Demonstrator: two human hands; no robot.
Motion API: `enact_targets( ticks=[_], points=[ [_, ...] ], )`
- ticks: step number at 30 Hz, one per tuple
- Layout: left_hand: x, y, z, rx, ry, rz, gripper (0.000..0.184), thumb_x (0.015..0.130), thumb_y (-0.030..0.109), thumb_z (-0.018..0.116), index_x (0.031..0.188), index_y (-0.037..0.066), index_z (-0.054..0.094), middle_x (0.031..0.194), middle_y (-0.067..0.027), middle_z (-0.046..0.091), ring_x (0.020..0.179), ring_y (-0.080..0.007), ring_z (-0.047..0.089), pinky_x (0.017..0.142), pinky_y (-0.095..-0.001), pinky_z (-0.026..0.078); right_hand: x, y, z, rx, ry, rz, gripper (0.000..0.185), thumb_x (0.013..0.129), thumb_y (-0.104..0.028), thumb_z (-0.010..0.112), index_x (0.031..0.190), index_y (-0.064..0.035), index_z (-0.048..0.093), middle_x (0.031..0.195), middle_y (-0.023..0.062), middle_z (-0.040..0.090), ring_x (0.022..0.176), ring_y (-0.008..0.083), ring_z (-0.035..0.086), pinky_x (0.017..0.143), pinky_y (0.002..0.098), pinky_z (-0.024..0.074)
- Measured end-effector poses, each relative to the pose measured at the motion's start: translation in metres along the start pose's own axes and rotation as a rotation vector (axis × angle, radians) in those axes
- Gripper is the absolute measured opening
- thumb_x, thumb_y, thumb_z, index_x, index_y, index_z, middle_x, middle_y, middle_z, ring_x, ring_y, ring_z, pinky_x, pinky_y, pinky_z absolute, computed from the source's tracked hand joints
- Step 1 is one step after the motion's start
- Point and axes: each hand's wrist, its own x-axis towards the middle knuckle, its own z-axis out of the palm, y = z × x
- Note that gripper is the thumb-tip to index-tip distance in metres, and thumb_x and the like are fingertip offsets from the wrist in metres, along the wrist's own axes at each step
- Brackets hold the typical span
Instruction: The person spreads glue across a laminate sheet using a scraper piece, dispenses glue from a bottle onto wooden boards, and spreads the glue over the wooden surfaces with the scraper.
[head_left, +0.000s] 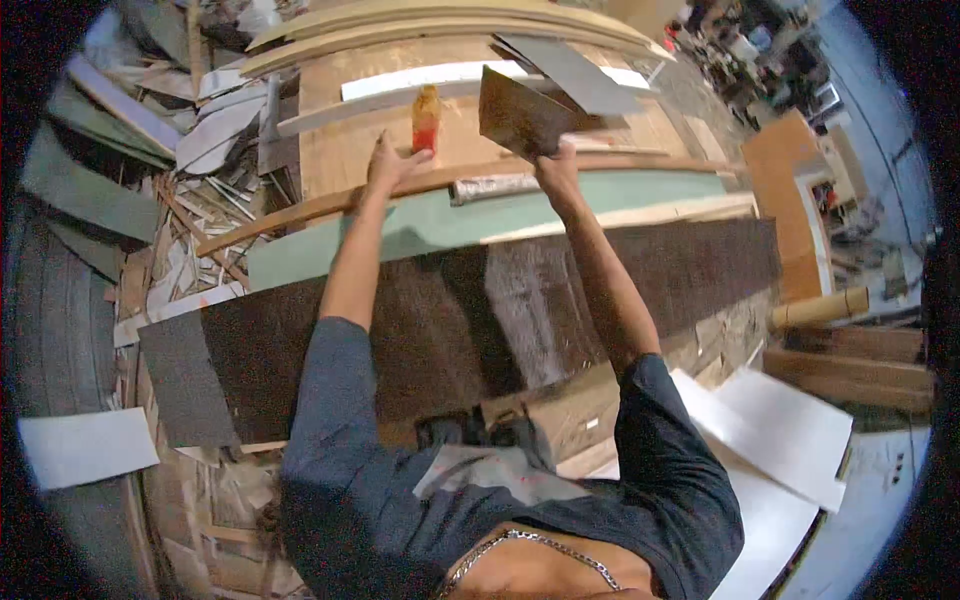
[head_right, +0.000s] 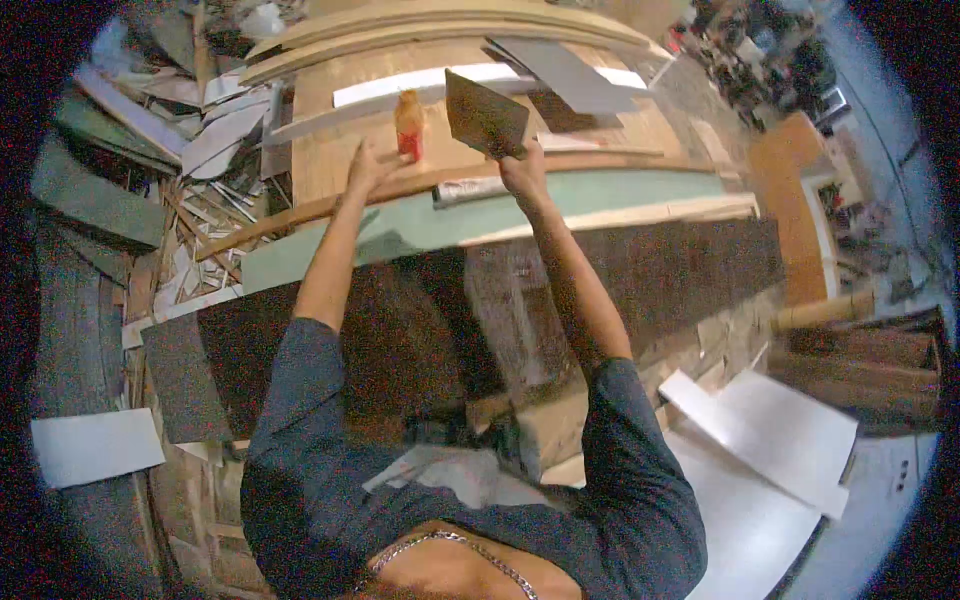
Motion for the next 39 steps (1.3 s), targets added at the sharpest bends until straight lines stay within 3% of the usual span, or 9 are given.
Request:
enact_targets(
  ticks=[3,8,13,15,18,22,33,36,39],
  points=[
    [0.040,0.011,0.025,-0.350,-0.236,-0.160,0.138,0.048,0.067,0.086,0.143,-0.010,0.023,0.143,-0.0283,0.042,0.131,-0.0351,0.046,0.109,-0.0374,0.039,0.073,0.025,0.036,-0.010,0.023,-0.264,0.022,0.078,-0.004,0.060,0.098,0.0031,0.066,0.074,0.0046,0.066,0.075,0.0182,0.060,0.074,0.0332,0.0478],
    [0.087,-0.002,0.044,0.071,-0.155,-0.056,0.150,0.045,0.067,0.087,0.150,-0.007,0.012,0.151,-0.0277,0.032,0.138,-0.0342,0.038,0.115,-0.0357,0.034,0.113,-0.022,0.066,-0.401,-0.135,-0.163,0.025,0.079,-0.020,0.062,0.095,-0.0012,0.068,0.079,0.0218,0.067,0.081,0.0334,0.066,0.074,0.0395,0.0503],
    [0.105,-0.017,0.077,-0.205,-0.005,0.125,0.114,0.057,0.056,0.086,0.142,0.000,0.035,0.138,-0.0221,0.049,0.129,-0.0339,0.048,0.109,-0.0403,0.039,0.128,-0.016,0.090,-0.680,-0.140,-0.222,0.025,0.084,-0.025,0.065,0.098,-0.0042,0.069,0.084,0.0264,0.066,0.083,0.0392,0.066,0.071,0.0404,0.0513],
    [0.106,-0.008,0.074,-0.125,0.028,0.102,0.088,0.064,0.048,0.084,0.132,0.006,0.047,0.124,-0.0183,0.060,0.116,-0.0334,0.058,0.099,-0.0427,0.047,0.150,0.027,0.108,-0.418,-0.147,-0.429,0.022,0.081,0.000,0.059,0.099,-0.0037,0.071,0.086,0.0201,0.069,0.076,0.0333,0.065,0.069,0.0387,0.0493],
    [0.092,0.004,0.060,-0.213,0.048,0.019,0.079,0.065,0.045,0.083,0.126,0.006,0.052,0.116,-0.0187,0.064,0.109,-0.0351,0.062,0.095,-0.0434,0.049,0.173,0.074,0.128,-0.150,-0.183,-0.609,0.031,0.080,0.006,0.057,0.105,-0.0063,0.071,0.096,0.0176,0.070,0.087,0.0349,0.065,0.080,0.0405,0.0507],
    [0.094,-0.002,0.060,-0.306,0.156,0.270,0.076,0.065,0.048,0.082,0.124,0.007,0.055,0.115,-0.0174,0.065,0.107,-0.0350,0.063,0.092,-0.0436,0.050,0.147,0.034,0.116,-0.591,-0.229,-0.826,0.049,0.075,0.011,0.051,0.117,-0.0068,0.068,0.114,0.0138,0.068,0.109,0.0333,0.061,0.094,0.0385,0.0496],
    [0.083,0.003,0.062,-0.565,0.002,-0.080,0.074,0.070,0.055,0.079,0.121,0.008,0.054,0.109,-0.0189,0.066,0.104,-0.0356,0.064,0.086,-0.0461,0.052,0.157,0.068,0.066,-0.604,-0.243,-0.637,0.050,0.076,0.012,0.049,0.117,-0.0092,0.068,0.114,0.0172,0.067,0.105,0.0348,0.064,0.092,0.0409,0.0507],
    [0.094,-0.010,0.077,-0.174,0.201,0.137,0.073,0.070,0.052,0.081,0.120,0.007,0.052,0.110,-0.0210,0.066,0.105,-0.0376,0.063,0.087,-0.0477,0.051,0.157,0.046,0.033,-0.747,-0.176,-0.629,0.045,0.076,0.008,0.052,0.114,-0.0106,0.070,0.111,0.0155,0.069,0.103,0.0355,0.064,0.088,0.0411,0.0518],
    [0.085,0.005,0.064,-0.128,0.075,-0.084,0.072,0.069,0.050,0.082,0.119,0.008,0.053,0.109,-0.0205,0.067,0.104,-0.0388,0.063,0.086,-0.0481,0.052,0.163,0.035,0.009,-0.740,-0.053,-0.413,0.041,0.082,0.002,0.055,0.114,-0.0180,0.071,0.102,0.0177,0.070,0.095,0.0366,0.066,0.078,0.0413,0.0528]
  ],
)
